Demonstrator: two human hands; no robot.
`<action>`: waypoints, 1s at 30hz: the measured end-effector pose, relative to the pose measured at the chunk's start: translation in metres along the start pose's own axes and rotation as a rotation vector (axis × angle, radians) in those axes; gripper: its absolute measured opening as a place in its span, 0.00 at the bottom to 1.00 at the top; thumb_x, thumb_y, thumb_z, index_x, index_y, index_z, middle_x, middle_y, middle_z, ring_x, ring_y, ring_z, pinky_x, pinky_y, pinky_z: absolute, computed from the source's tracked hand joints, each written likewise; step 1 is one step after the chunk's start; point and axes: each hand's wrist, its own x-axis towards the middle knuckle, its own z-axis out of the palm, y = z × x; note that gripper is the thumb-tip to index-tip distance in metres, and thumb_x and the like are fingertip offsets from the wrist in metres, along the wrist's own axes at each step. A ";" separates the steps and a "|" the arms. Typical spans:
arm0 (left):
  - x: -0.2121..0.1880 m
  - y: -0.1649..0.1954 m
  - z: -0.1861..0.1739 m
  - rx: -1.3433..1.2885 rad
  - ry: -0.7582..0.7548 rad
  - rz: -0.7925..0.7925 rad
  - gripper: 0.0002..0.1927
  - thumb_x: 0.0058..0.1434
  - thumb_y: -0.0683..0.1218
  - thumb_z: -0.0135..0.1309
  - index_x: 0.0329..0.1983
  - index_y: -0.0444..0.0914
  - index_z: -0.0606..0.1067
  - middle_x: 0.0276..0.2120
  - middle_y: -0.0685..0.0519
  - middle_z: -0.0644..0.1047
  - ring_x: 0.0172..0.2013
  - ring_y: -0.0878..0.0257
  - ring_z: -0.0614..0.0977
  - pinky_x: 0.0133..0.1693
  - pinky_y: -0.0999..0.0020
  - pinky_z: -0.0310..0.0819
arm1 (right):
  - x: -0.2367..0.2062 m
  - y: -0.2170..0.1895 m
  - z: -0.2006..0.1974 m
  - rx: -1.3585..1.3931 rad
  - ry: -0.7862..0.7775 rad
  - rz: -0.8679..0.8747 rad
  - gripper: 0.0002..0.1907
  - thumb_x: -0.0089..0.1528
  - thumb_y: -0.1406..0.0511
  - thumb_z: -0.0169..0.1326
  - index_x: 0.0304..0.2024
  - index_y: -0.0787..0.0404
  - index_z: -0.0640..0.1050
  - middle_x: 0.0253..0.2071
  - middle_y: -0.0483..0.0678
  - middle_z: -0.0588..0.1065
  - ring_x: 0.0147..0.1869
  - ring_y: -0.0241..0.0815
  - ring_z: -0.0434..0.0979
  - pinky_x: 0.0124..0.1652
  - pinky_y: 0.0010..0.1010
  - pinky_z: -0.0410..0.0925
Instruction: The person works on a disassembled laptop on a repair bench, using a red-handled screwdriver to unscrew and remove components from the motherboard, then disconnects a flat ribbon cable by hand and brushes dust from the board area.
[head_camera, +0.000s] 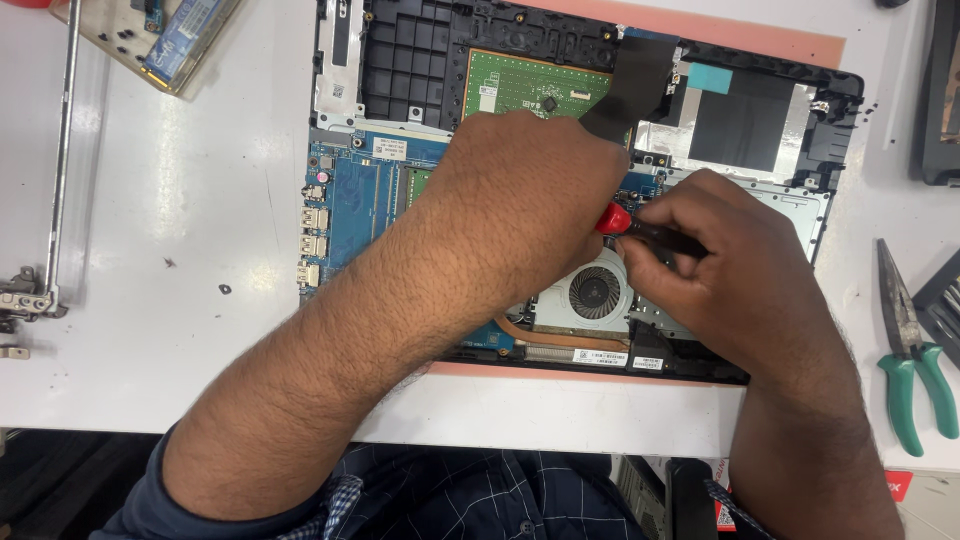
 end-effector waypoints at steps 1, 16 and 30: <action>0.001 0.000 0.000 0.002 -0.003 -0.002 0.15 0.56 0.55 0.67 0.36 0.40 0.80 0.25 0.48 0.81 0.29 0.55 0.86 0.32 0.55 0.83 | 0.000 0.000 0.000 0.017 -0.004 -0.025 0.11 0.58 0.65 0.66 0.41 0.63 0.80 0.34 0.45 0.74 0.27 0.34 0.74 0.24 0.27 0.67; 0.006 -0.006 0.011 -0.070 0.106 0.085 0.15 0.53 0.53 0.67 0.38 0.41 0.81 0.27 0.48 0.82 0.31 0.54 0.86 0.34 0.53 0.83 | -0.002 0.011 -0.009 0.003 -0.070 -0.135 0.15 0.54 0.68 0.65 0.44 0.54 0.84 0.36 0.43 0.76 0.32 0.35 0.78 0.28 0.28 0.69; 0.005 -0.011 0.013 -0.068 0.028 0.083 0.10 0.63 0.52 0.59 0.38 0.42 0.80 0.26 0.49 0.81 0.30 0.56 0.86 0.34 0.53 0.83 | -0.003 0.010 -0.009 0.050 -0.085 -0.124 0.14 0.56 0.69 0.65 0.45 0.54 0.85 0.37 0.43 0.78 0.33 0.32 0.79 0.28 0.26 0.71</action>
